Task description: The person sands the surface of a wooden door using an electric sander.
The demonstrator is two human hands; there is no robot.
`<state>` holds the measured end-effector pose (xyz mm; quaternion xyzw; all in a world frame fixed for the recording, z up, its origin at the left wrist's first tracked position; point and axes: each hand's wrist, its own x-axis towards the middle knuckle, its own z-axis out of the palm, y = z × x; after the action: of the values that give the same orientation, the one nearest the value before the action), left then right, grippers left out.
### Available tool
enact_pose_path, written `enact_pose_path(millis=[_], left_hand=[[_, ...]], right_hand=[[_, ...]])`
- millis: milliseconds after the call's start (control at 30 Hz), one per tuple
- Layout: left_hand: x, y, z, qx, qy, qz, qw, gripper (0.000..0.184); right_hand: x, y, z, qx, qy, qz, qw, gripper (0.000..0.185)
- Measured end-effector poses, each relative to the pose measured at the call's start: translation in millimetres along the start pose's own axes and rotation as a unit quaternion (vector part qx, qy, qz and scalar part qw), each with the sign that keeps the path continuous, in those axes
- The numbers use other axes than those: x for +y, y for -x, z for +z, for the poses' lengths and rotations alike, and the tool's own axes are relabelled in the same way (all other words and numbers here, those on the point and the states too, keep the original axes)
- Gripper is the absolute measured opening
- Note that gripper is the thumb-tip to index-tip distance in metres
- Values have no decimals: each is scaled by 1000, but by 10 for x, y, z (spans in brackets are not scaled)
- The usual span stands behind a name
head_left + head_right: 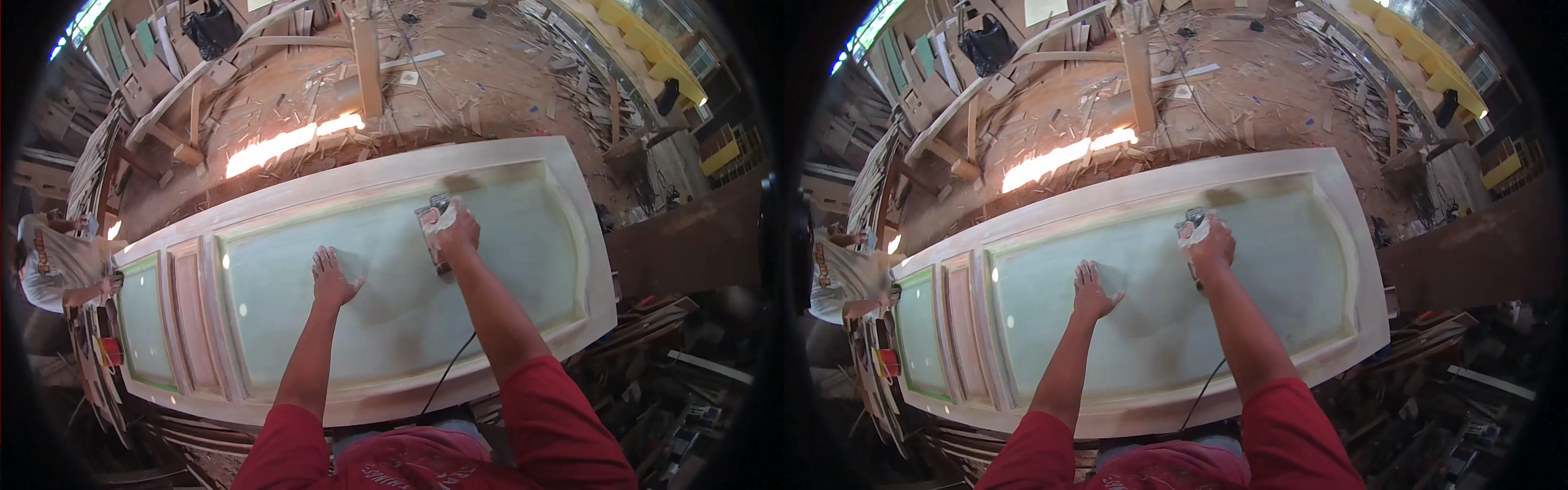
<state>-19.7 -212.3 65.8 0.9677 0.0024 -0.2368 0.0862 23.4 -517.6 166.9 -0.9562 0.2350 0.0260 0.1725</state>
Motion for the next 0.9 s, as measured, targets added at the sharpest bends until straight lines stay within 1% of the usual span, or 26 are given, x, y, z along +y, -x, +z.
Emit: enact_pose_path(millis=[67, 167, 267, 367, 467, 500, 600, 700, 800, 900], left_hand=[[272, -11, 44, -4, -8, 10, 1000, 133], [748, 36, 220, -8, -28, 45, 999, 133], [1038, 123, 320, 3, -41, 79, 996, 133], [1120, 184, 472, 30, -41, 118, 992, 132], [1003, 227, 503, 59, -19, 154, 986, 127], [956, 243, 470, 68, -8, 165, 984, 125], [785, 219, 351, 55, -14, 174, 983, 116], [466, 87, 359, 91, 15, 166, 982, 110], [60, -52, 223, 104, 23, 137, 985, 108], [-466, -182, 83, 113, 26, 106, 988, 105]], right_hand=[[465, -171, -140, 27, -15, 15, 999, 64], [1223, -484, -388, 89, -38, 81, 992, 62], [1608, -649, -681, 60, -34, 163, 984, 61], [1937, -714, -814, 62, -12, 197, 978, 61], [2049, -626, -918, 58, 19, 181, 982, 62], [2073, -639, -881, 52, 20, 189, 980, 71], [1978, -579, -707, 54, 30, 186, 981, 74], [1339, -281, -722, 26, 31, 155, 987, 66], [720, -79, -483, 12, 17, 133, 991, 65], [-9, 200, -219, 13, 23, 85, 996, 63]])
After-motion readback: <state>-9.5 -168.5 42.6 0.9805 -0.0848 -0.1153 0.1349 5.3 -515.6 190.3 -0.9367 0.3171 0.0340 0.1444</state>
